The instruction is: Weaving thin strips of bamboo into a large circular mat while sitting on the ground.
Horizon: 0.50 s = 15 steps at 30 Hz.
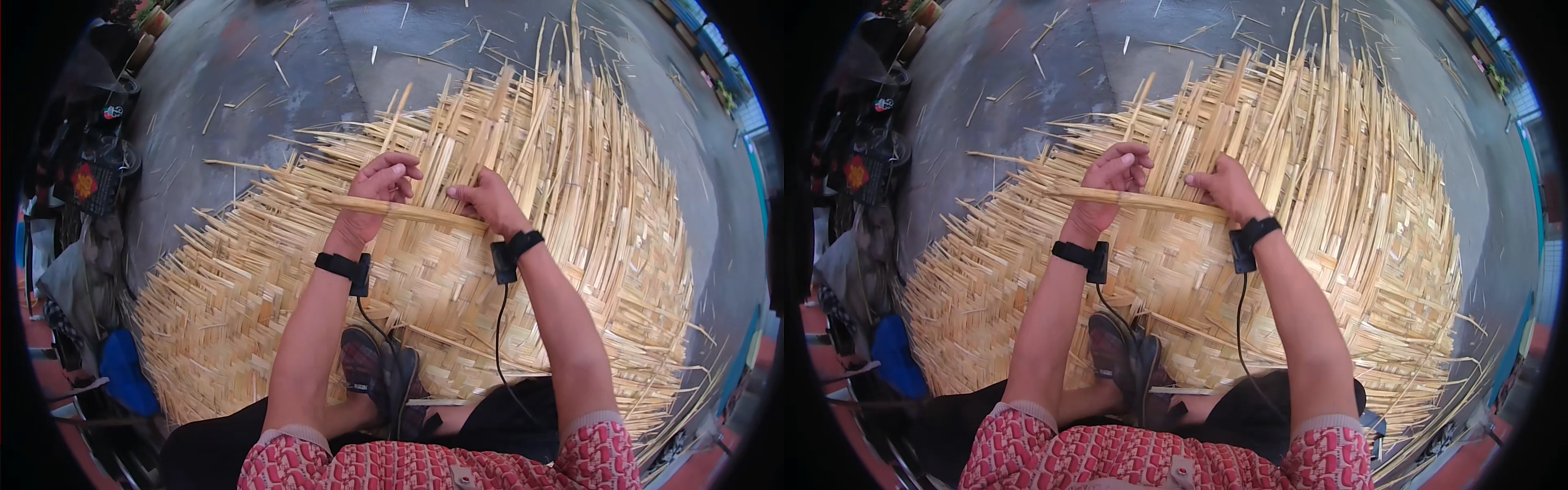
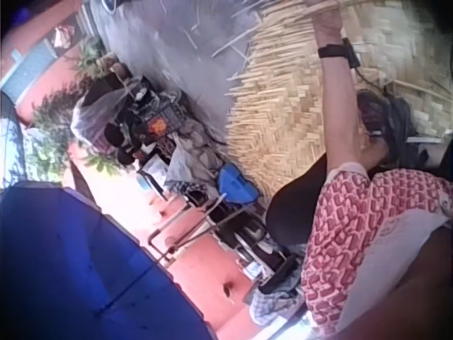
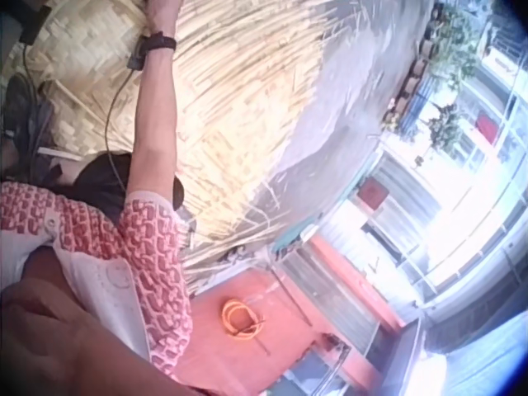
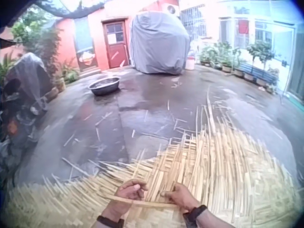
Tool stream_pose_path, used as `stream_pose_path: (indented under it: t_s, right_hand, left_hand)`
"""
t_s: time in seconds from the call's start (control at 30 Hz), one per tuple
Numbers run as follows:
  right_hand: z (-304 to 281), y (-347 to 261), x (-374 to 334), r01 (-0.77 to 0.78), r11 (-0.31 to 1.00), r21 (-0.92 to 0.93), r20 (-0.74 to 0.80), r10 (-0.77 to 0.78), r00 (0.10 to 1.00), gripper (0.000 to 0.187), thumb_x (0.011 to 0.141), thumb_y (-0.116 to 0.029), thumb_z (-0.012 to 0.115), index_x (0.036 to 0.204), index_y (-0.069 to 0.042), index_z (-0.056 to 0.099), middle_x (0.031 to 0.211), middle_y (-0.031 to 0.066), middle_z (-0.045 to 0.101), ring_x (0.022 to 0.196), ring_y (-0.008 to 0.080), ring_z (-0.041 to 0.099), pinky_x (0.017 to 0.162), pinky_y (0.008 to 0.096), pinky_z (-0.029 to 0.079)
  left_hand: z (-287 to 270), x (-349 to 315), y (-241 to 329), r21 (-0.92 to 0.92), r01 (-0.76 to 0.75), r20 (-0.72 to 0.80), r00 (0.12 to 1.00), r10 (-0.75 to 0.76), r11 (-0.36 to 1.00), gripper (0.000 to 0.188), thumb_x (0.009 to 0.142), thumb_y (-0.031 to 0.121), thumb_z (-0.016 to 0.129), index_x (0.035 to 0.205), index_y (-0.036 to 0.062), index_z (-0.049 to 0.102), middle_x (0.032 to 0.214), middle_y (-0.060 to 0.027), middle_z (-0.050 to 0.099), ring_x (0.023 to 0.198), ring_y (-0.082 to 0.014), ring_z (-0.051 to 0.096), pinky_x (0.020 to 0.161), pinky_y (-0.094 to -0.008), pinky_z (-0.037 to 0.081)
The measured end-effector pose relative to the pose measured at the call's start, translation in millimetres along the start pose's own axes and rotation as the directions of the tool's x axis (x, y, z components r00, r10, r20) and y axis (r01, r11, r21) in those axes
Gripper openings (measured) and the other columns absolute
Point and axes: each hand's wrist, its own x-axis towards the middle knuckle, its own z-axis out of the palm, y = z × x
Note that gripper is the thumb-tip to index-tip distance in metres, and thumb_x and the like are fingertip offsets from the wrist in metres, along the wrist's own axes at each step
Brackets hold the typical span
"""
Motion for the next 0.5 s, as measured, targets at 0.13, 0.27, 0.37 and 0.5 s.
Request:
stream_pose_path:
  t_s: [0.13, 0.27, 0.37, 0.5]
  right_hand:
    - [6.5, 23.7, -29.0, 0.207, 0.976, -0.072, -0.127, -0.215, 0.968, 0.033, 0.087, -0.012, 0.073, 0.116, 0.001, 0.063, 0.094, 0.0058, 0.072, 0.086, 0.0122, 0.066, 0.077, 0.0275, 0.053]
    - [-9.0, 28.1, -51.6, 0.520, 0.688, -0.507, -0.184, -0.675, 0.714, 0.042, 0.087, -0.015, 0.071, 0.124, 0.000, 0.060, 0.112, 0.0155, 0.065, 0.100, 0.0252, 0.062, 0.090, 0.0346, 0.048]
    - [-17.8, 29.7, -66.7, 0.404, 0.745, -0.530, -0.014, -0.485, 0.874, 0.038, 0.087, -0.015, 0.070, 0.122, -0.001, 0.060, 0.104, 0.0168, 0.059, 0.096, 0.0318, 0.057, 0.087, 0.0388, 0.047]
    - [-21.5, 34.1, -74.4, 0.439, 0.733, -0.520, 0.098, -0.460, 0.883, 0.019, 0.086, -0.017, 0.071, 0.100, -0.005, 0.066, 0.090, 0.0128, 0.056, 0.084, 0.0305, 0.056, 0.076, 0.0402, 0.046]
  left_hand:
    - [14.0, 17.2, -9.0, 0.127, -0.006, 0.058, 0.998, -0.001, 0.992, 0.049, 0.102, 0.036, 0.050, 0.133, -0.0011, 0.054, 0.118, -0.0134, 0.064, 0.109, -0.0212, 0.062, 0.097, -0.0341, 0.050]
    - [26.8, 31.8, -23.2, 0.316, 0.378, 0.071, 0.905, -0.419, 0.870, 0.093, 0.093, 0.075, 0.024, 0.143, -0.0014, 0.042, 0.132, -0.0186, 0.058, 0.119, -0.0266, 0.058, 0.102, -0.0377, 0.047]
    - [36.2, 39.2, -27.0, 0.234, 0.372, 0.128, 0.904, -0.408, 0.898, 0.079, 0.093, 0.066, 0.049, 0.133, -0.0027, 0.051, 0.123, -0.0169, 0.062, 0.112, -0.0256, 0.060, 0.096, -0.0328, 0.047]
    - [48.4, 45.4, -28.1, 0.690, 0.287, -0.077, 0.942, -0.326, 0.665, 0.055, 0.084, 0.025, 0.073, 0.126, -0.0049, 0.054, 0.114, -0.0156, 0.065, 0.104, -0.0230, 0.063, 0.089, -0.0341, 0.051]
